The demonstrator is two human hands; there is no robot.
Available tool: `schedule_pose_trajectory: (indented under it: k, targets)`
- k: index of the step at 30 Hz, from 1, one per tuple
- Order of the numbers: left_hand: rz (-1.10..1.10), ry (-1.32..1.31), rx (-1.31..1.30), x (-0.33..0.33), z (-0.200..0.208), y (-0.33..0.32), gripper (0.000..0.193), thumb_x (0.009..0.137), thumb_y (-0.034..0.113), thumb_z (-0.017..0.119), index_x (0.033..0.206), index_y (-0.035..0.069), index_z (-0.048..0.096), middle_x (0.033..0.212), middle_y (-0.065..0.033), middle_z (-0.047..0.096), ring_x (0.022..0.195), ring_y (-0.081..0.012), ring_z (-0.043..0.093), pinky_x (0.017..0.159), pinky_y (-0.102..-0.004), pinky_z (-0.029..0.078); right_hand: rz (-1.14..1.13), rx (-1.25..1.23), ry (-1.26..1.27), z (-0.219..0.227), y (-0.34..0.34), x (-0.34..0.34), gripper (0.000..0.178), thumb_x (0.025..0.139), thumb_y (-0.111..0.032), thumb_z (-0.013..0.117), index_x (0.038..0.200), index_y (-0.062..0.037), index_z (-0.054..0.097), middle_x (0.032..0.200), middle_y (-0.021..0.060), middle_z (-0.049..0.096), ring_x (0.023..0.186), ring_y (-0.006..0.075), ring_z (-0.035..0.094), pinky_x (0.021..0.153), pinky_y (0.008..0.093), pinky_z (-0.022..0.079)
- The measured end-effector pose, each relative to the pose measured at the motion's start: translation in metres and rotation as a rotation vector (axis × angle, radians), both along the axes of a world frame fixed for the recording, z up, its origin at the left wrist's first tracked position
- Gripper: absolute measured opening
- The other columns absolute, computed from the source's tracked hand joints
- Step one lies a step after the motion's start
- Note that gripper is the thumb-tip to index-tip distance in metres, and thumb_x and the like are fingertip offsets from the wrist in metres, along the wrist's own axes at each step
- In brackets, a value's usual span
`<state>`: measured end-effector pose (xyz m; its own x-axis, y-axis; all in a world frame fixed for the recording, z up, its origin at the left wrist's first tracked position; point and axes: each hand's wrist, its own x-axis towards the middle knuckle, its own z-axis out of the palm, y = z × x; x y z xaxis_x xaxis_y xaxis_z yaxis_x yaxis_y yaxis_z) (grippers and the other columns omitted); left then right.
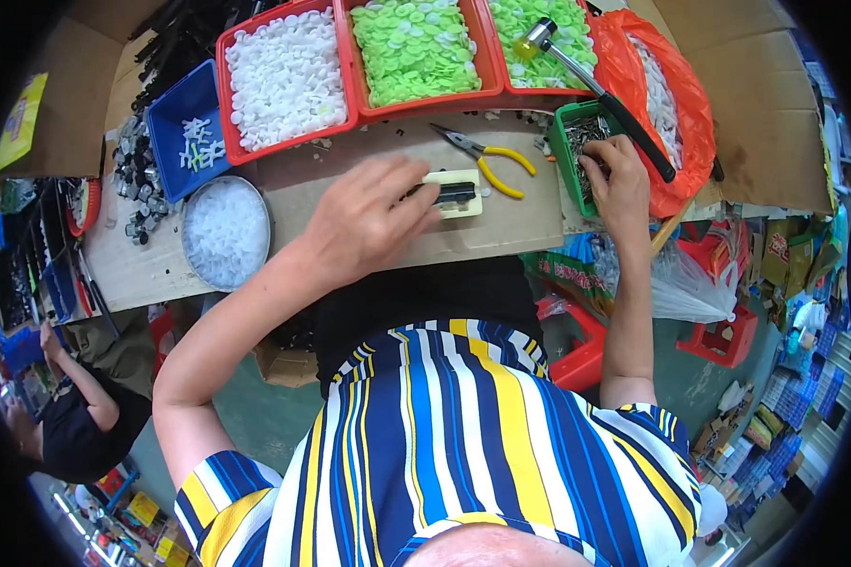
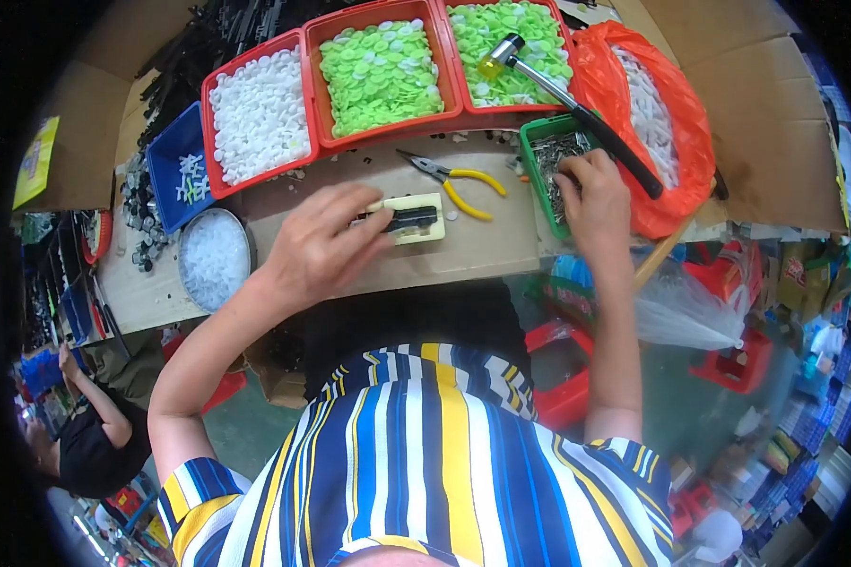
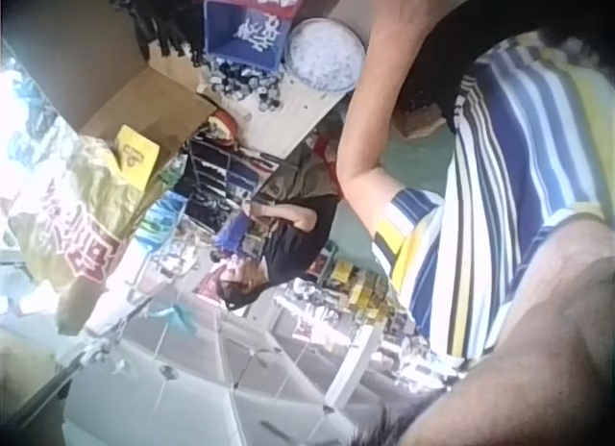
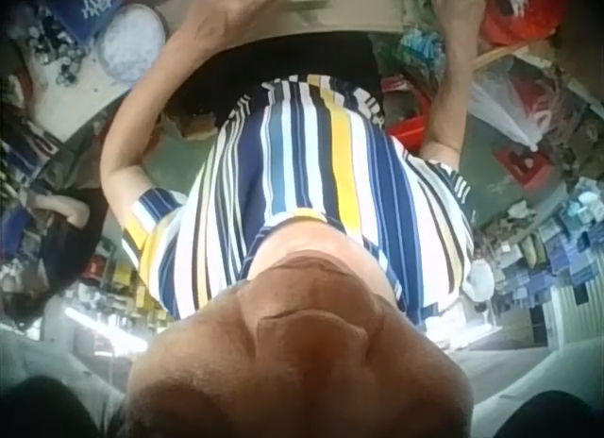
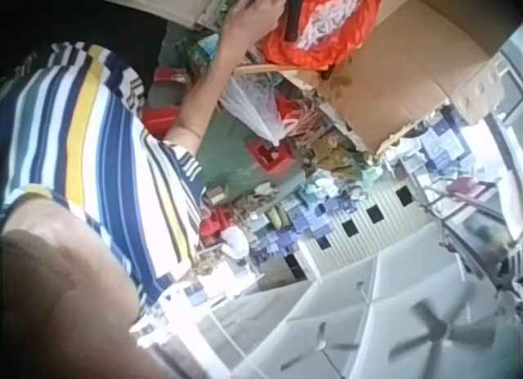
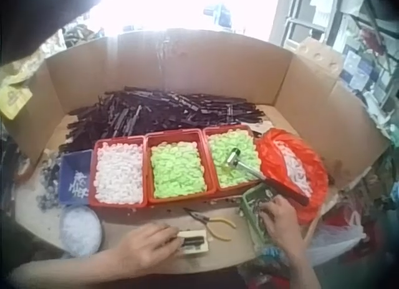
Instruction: Assembling small plastic components using a mounting jig, metal pins, and a hammer.
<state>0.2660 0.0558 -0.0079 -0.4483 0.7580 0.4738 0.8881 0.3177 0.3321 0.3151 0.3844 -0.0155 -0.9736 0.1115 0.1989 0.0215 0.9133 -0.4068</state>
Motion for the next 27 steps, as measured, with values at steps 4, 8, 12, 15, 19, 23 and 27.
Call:
schedule_pose_trajectory:
  k: [4, 8, 12, 15, 19, 23, 27]
  targets:
    - [-0.011, 0.005, 0.128, -0.042, 0.009, 0.056, 0.018, 0.078, 0.004, 0.073, 0.095, 0.000, 0.067, 0.095, -0.0128, 0.062, 0.088, -0.0307, 0.062, 0.073, -0.0392, 0.051, 0.002, 0.010, 0.020, -0.002, 0.001, -0.004, 0.009, 0.083, -0.004, 0.067, 0.091, 0.0005, 0.067, 0.087, 0.0147, 0.060, 0.084, 0.0350, 0.062, 0.072, 0.0437, 0.048]
    - [0.046, 0.003, 0.106, -0.084, 0.001, 0.124, 0.008, 0.079, 0.006, 0.069, 0.077, -0.001, 0.065, 0.086, -0.0137, 0.058, 0.088, -0.0316, 0.057, 0.076, -0.0404, 0.049, 0.002, -0.076, 0.056, -0.001, 0.002, -0.002, 0.008, 0.083, -0.003, 0.066, 0.089, 0.0009, 0.065, 0.086, 0.0148, 0.060, 0.083, 0.0351, 0.062, 0.071, 0.0433, 0.048]
    - [0.115, 0.114, 0.001, -0.105, -0.008, 0.166, 0.011, 0.078, 0.009, 0.066, 0.070, 0.000, 0.067, 0.085, -0.0125, 0.060, 0.091, -0.0301, 0.058, 0.080, -0.0406, 0.051, 0.000, -0.169, 0.122, 0.000, 0.003, 0.003, 0.007, 0.084, -0.003, 0.066, 0.089, 0.0010, 0.064, 0.086, 0.0149, 0.062, 0.081, 0.0345, 0.063, 0.070, 0.0419, 0.048]
    - [0.105, 0.140, -0.114, -0.112, -0.007, 0.172, 0.014, 0.078, 0.009, 0.065, 0.068, 0.001, 0.067, 0.084, -0.0118, 0.061, 0.091, -0.0293, 0.058, 0.080, -0.0399, 0.051, 0.002, -0.216, 0.134, 0.001, 0.003, 0.006, 0.007, 0.084, -0.002, 0.066, 0.089, 0.0016, 0.064, 0.086, 0.0150, 0.062, 0.080, 0.0330, 0.063, 0.069, 0.0401, 0.049]
    - [0.087, 0.183, -0.003, -0.116, -0.004, 0.166, 0.012, 0.079, 0.009, 0.065, 0.070, 0.001, 0.068, 0.084, -0.0115, 0.062, 0.088, -0.0290, 0.059, 0.078, -0.0403, 0.050, -0.002, -0.276, 0.152, 0.009, -0.004, 0.004, 0.007, 0.084, 0.000, 0.066, 0.090, 0.0018, 0.064, 0.085, 0.0140, 0.062, 0.076, 0.0291, 0.064, 0.067, 0.0373, 0.049]
    - [0.136, -0.033, 0.139, -0.091, 0.014, 0.135, 0.010, 0.079, 0.010, 0.070, 0.079, -0.001, 0.071, 0.083, -0.0106, 0.065, 0.084, -0.0260, 0.062, 0.074, -0.0371, 0.050, 0.045, -0.386, 0.247, 0.025, -0.023, -0.005, 0.009, 0.083, 0.001, 0.067, 0.092, 0.0017, 0.065, 0.085, 0.0117, 0.064, 0.073, 0.0220, 0.066, 0.066, 0.0327, 0.051]
    - [0.231, -0.523, 0.348, -0.059, 0.013, 0.105, 0.013, 0.077, 0.010, 0.070, 0.081, -0.001, 0.073, 0.075, -0.0109, 0.065, 0.074, -0.0226, 0.064, 0.066, -0.0341, 0.050, 0.157, -0.439, 0.296, 0.032, -0.052, -0.016, 0.010, 0.083, 0.000, 0.068, 0.093, 0.0016, 0.066, 0.086, 0.0109, 0.065, 0.072, 0.0192, 0.067, 0.065, 0.0301, 0.052]
